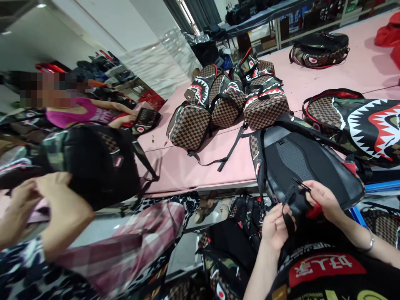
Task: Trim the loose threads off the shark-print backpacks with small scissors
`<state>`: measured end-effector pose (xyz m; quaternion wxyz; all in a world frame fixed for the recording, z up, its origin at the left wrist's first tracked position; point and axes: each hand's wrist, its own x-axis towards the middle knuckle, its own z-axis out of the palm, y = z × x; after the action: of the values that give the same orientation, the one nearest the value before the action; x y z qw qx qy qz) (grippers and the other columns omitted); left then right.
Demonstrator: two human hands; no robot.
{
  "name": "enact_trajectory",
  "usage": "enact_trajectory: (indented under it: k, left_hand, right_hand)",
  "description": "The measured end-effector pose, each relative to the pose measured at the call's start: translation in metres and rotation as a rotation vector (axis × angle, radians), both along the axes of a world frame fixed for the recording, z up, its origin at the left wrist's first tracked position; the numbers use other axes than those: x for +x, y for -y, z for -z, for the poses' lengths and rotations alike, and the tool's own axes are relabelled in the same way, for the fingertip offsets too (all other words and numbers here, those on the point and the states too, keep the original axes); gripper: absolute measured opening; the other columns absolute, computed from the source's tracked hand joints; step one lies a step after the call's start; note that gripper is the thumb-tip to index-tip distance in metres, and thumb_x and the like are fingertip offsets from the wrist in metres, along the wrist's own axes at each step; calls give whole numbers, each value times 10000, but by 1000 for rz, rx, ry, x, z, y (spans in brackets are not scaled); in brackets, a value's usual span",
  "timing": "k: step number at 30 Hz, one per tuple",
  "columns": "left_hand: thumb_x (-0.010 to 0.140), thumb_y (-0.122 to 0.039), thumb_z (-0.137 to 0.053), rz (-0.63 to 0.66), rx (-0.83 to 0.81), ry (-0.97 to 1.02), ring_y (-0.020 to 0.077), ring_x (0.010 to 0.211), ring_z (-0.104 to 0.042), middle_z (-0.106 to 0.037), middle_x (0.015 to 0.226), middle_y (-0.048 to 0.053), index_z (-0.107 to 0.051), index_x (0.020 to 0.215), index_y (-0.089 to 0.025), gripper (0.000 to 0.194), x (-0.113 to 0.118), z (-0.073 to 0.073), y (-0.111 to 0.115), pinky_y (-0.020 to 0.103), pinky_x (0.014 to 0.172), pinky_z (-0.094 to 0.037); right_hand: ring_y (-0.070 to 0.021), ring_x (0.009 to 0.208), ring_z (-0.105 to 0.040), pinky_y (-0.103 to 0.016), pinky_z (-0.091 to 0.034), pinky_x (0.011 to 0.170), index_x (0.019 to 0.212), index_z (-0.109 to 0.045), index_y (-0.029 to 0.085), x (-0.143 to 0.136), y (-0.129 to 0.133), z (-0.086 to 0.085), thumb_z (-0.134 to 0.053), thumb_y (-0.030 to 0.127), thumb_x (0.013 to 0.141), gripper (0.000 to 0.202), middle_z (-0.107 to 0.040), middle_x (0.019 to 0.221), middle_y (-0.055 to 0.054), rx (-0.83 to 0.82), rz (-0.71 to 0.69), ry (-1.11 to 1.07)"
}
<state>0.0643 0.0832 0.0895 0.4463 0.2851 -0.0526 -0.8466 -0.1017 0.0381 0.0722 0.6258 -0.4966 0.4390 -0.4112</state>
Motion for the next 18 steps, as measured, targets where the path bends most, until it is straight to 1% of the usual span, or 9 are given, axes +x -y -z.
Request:
enact_trajectory:
  k: [2, 4, 7, 8, 10, 12, 14, 16, 18]
  left_hand:
    - [646, -290, -688, 76, 46, -99, 14, 351, -120, -108, 427, -105, -421, 608, -136, 311, -8, 3, -2, 133, 358, -192]
    - [628, -330, -706, 101, 77, -66, 15, 345, -152, -163, 416, -99, -479, 628, -119, 310, -17, 5, -4, 139, 349, -200]
    - [656, -361, -697, -78, 37, 225, 23, 420, -358, -449, 518, -33, -597, 751, -99, 296, -24, 5, -8, 140, 435, -330]
    - [666, -351, -694, -148, -11, 353, 43, 501, -446, -540, 616, -4, -626, 811, -111, 289, -25, 5, -9, 153, 511, -387]
    - [659, -318, -706, -242, -117, 593, 97, 684, -540, -627, 795, 32, -661, 872, -135, 284, -23, 3, -11, 197, 670, -434]
    - [637, -292, -721, -278, -162, 764, 126, 753, -553, -647, 837, 45, -684, 861, -134, 277, -19, 4, -12, 221, 729, -432]
    - [622, -294, -728, -322, -134, 824, 116, 706, -543, -644, 776, 39, -694, 813, -125, 257, -16, 6, -12, 217, 693, -429]
    - [606, -307, -738, -340, -62, 773, 92, 610, -515, -622, 697, 20, -689, 803, -127, 271, -15, 9, -12, 205, 608, -417]
    - [585, -316, -751, -347, 9, 691, 71, 539, -483, -600, 647, 7, -681, 794, -127, 291, -14, 11, -11, 191, 544, -394]
  right_hand:
    - [-99, 540, -461, -211, -392, 496, 969, -542, 148, 10, 1, 0, -587, 503, 720, 436, -506, 640, 2, 56, -49, 29]
    - [-99, 563, -467, -207, -396, 510, 848, -540, 150, 19, 1, 0, -640, 476, 675, 382, -516, 663, -5, 122, -77, 38]
    - [-82, 496, -405, -202, -364, 468, 709, -470, 155, 26, 2, 0, -623, 505, 689, 382, -441, 564, 23, 227, -44, 75]
    - [-82, 498, -403, -203, -365, 471, 697, -459, 155, 27, 3, 1, -630, 509, 684, 393, -435, 565, 24, 245, -30, 82]
    - [-92, 546, -438, -210, -392, 511, 694, -463, 150, 27, 5, 2, -646, 507, 669, 402, -465, 611, 9, 245, -38, 85]
    - [-112, 604, -480, -222, -418, 558, 715, -490, 147, 27, 6, 5, -635, 509, 677, 392, -507, 666, -12, 196, -62, 31]
    - [-125, 618, -499, -227, -425, 566, 790, -525, 149, 25, 5, 7, -564, 514, 739, 370, -525, 676, -17, 94, -34, -97]
    - [-126, 589, -504, -228, -420, 548, 942, -534, 159, 21, 1, 8, -452, 484, 827, 354, -531, 665, -10, -27, 58, -256]
    - [-136, 633, -545, -236, -438, 583, 1061, -508, 176, 13, -3, 9, -394, 419, 876, 325, -575, 745, -25, -185, 169, -372]
